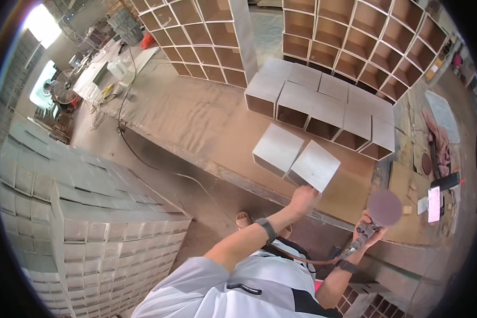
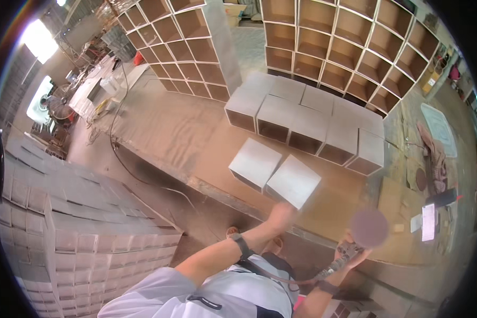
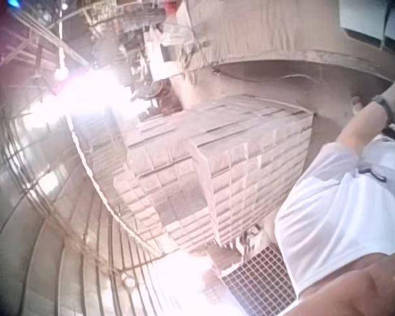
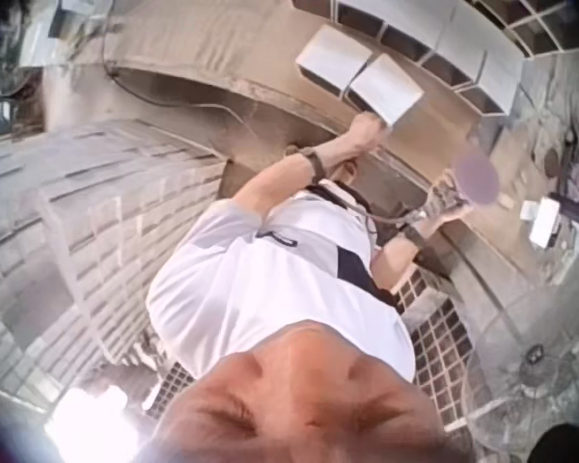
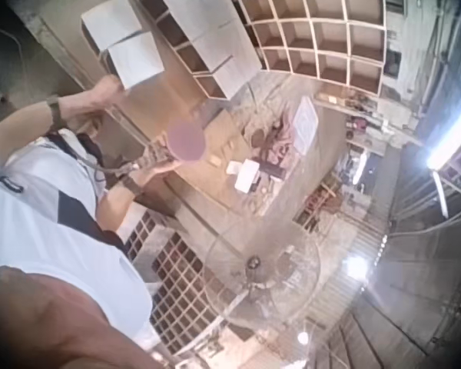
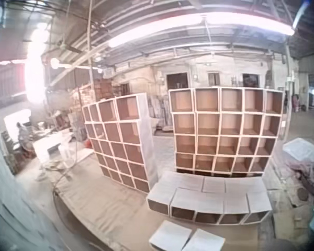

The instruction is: The person uses an orbital sander to smooth the surfaces of small white wooden boxes. They pick up each box, sand its top and sides, and place it back on the workbench. The process is repeated for several boxes in a workshop setting.

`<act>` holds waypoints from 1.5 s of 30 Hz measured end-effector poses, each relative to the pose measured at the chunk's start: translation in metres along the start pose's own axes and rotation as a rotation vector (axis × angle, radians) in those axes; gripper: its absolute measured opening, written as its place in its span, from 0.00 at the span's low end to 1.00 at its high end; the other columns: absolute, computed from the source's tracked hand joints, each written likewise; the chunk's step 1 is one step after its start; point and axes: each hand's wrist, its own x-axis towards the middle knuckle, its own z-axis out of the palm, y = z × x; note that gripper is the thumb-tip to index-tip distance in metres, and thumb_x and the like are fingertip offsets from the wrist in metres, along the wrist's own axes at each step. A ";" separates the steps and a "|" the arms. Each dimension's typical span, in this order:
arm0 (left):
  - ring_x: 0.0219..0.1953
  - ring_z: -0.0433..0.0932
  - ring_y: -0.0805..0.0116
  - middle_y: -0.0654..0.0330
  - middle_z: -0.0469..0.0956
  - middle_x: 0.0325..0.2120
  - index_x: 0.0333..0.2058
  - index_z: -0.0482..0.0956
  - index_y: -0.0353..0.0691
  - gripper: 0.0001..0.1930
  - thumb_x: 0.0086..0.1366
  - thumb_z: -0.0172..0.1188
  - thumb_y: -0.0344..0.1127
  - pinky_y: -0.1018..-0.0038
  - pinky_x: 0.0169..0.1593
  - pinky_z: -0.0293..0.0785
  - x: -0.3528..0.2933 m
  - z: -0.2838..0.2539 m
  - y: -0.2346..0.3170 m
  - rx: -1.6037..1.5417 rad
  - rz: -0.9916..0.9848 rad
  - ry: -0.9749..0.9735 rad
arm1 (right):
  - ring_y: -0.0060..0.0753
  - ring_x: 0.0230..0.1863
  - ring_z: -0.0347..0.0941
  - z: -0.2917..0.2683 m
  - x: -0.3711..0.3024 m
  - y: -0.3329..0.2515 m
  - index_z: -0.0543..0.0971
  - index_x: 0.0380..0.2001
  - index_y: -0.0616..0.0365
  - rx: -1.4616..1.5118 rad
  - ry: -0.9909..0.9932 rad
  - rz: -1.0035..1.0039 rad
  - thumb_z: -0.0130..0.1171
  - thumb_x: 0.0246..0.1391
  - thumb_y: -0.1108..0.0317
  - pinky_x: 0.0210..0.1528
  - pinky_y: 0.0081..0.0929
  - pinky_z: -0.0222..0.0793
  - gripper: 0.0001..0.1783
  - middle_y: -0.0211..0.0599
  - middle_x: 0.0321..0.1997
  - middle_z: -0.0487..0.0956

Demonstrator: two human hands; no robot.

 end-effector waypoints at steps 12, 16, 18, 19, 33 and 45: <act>0.61 0.65 0.45 0.42 0.68 0.54 0.59 0.64 0.32 0.32 0.63 0.63 0.46 0.60 0.62 0.65 -0.081 -0.078 -0.028 -0.352 -0.344 0.443 | 0.28 0.29 0.63 -0.001 0.027 0.026 0.72 0.44 0.53 -0.312 -0.126 0.265 0.62 0.52 0.51 0.22 0.24 0.64 0.23 0.35 0.36 0.70; 0.57 0.72 0.60 0.46 0.71 0.57 0.58 0.67 0.26 0.33 0.69 0.57 0.52 0.67 0.59 0.70 -0.032 -0.088 -0.041 -0.714 -0.369 0.398 | 0.27 0.26 0.61 0.007 0.028 0.030 0.71 0.43 0.53 -0.358 -0.124 0.270 0.61 0.51 0.50 0.21 0.24 0.62 0.23 0.34 0.34 0.69; 0.56 0.73 0.66 0.51 0.75 0.54 0.59 0.68 0.27 0.31 0.70 0.56 0.51 0.70 0.58 0.70 -0.011 -0.101 -0.038 -1.159 -0.368 0.220 | 0.26 0.24 0.60 0.008 0.031 0.028 0.71 0.43 0.53 -0.374 -0.122 0.267 0.61 0.51 0.49 0.20 0.24 0.61 0.23 0.34 0.33 0.69; 0.50 0.75 0.74 0.60 0.78 0.48 0.56 0.73 0.30 0.26 0.71 0.55 0.48 0.74 0.55 0.71 0.001 -0.087 -0.041 -1.266 -0.315 0.321 | 0.26 0.24 0.60 0.009 0.031 0.026 0.71 0.43 0.53 -0.377 -0.121 0.267 0.61 0.51 0.49 0.19 0.24 0.60 0.24 0.34 0.33 0.69; 0.53 0.73 0.72 0.60 0.75 0.53 0.59 0.71 0.37 0.26 0.63 0.63 0.39 0.71 0.56 0.70 0.009 -0.087 -0.048 -1.488 -0.223 0.185 | 0.21 0.14 0.55 -0.016 0.016 -0.025 0.71 0.42 0.54 -0.438 -0.079 0.198 0.60 0.51 0.45 0.14 0.21 0.55 0.26 0.32 0.28 0.68; 0.45 0.75 0.41 0.42 0.78 0.38 0.39 0.77 0.34 0.16 0.52 0.66 0.33 0.54 0.49 0.74 0.023 -0.014 -0.079 -0.326 -0.128 0.270 | 0.29 0.34 0.59 0.090 -0.004 -0.019 0.70 0.50 0.60 -1.000 -0.123 -0.014 0.56 0.57 0.52 0.35 0.27 0.57 0.26 0.39 0.42 0.69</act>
